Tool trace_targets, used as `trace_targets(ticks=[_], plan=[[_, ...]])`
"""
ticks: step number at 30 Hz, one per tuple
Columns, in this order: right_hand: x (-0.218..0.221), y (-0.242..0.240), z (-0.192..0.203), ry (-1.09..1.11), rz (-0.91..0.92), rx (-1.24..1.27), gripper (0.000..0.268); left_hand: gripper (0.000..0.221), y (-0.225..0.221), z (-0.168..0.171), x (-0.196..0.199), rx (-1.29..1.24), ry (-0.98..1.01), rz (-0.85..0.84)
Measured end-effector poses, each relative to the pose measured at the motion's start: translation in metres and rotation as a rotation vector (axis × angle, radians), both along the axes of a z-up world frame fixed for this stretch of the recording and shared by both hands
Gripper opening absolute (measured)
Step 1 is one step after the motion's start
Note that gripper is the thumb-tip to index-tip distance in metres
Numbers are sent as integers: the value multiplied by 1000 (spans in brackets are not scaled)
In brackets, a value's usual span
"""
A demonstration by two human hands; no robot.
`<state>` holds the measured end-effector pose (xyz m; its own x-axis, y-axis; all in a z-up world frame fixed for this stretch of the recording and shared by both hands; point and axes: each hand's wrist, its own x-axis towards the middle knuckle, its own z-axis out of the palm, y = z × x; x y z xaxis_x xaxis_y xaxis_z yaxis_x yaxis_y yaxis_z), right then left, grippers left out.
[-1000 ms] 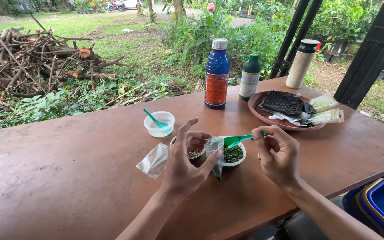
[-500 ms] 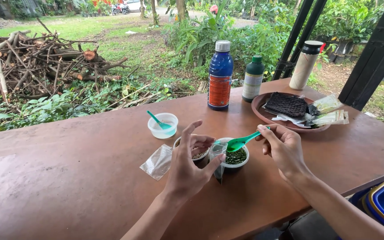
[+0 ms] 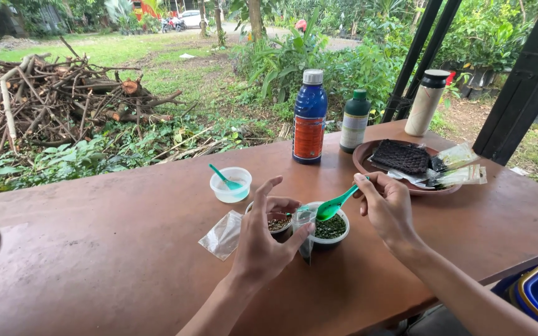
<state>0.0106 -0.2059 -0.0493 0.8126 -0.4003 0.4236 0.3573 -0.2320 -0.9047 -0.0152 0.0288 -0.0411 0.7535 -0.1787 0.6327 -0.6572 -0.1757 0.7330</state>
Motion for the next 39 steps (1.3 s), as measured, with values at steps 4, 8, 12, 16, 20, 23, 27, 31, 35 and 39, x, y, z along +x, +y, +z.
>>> trace_targets(ticks=[4,8,12,16,20,23,27,31,35,39], plan=[[-4,6,-9,-87,-22,18,24,81,0,1,-1,15,32,18],[-13,7,-13,-223,-14,-25,20,81,-1,1,0,19,13,24],[-15,3,-13,-206,-37,-52,18,81,-1,3,-4,42,74,44],[-19,5,-12,-227,-61,-113,17,80,2,1,-1,31,1,23],[-23,4,-10,-270,-78,-151,15,80,0,4,-5,20,12,11],[-20,7,-10,-255,-73,-165,17,79,1,4,-3,-2,-7,22],[-16,4,-13,-255,-55,-122,18,80,1,4,-4,-26,-12,24],[-13,1,-12,-179,-48,-50,20,78,-1,4,-3,-8,-12,22],[-11,2,-12,-94,-22,19,22,80,1,2,-4,-13,-27,13],[-7,-1,-11,-78,-26,31,22,81,-1,2,-2,-16,-41,-3]])
